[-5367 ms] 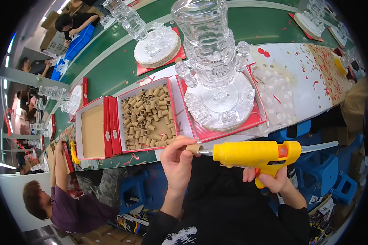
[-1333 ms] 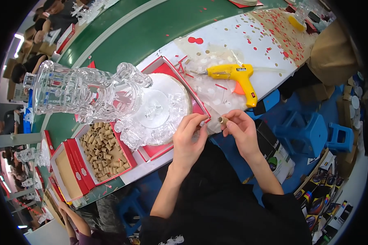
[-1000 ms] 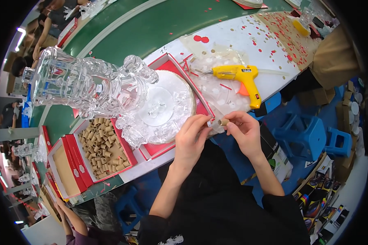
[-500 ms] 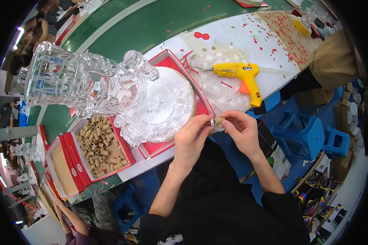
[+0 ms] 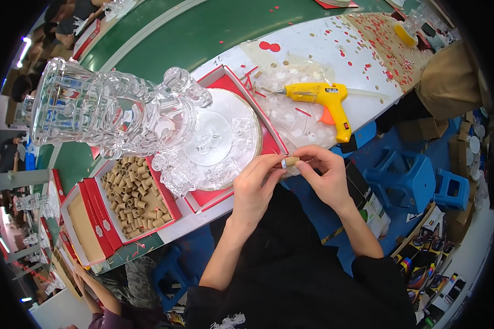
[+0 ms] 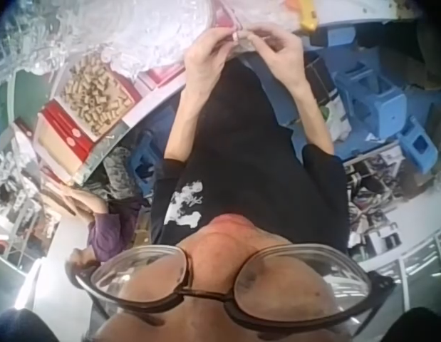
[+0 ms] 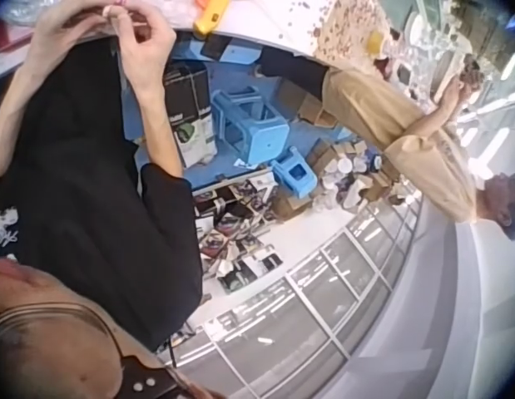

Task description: Assembling glass lamp components using a hot glue gun on an assembly line.

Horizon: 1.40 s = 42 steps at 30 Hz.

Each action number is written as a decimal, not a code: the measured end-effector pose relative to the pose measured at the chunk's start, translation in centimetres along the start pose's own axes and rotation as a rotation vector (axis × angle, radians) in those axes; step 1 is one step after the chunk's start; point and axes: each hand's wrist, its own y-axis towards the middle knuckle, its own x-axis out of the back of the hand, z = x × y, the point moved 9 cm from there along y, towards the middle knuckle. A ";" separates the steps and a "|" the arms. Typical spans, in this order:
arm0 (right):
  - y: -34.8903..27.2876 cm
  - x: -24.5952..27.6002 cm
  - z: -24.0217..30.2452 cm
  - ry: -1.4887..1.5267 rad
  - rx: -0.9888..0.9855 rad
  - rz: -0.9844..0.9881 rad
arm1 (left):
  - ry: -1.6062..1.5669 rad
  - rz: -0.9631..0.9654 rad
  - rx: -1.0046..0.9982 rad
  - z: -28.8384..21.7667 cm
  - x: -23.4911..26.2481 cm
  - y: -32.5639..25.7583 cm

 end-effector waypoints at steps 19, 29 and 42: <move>0.3 0.6 0.2 -0.031 -0.043 0.056 | 0.129 0.016 -0.057 -0.4 0.1 0.1; 5.3 10.5 1.7 -1.060 0.058 -0.369 | 0.094 -0.046 0.111 1.5 1.7 -1.8; -1.2 11.2 0.8 -0.051 -0.081 0.016 | -0.061 -0.061 0.158 1.6 1.2 -1.8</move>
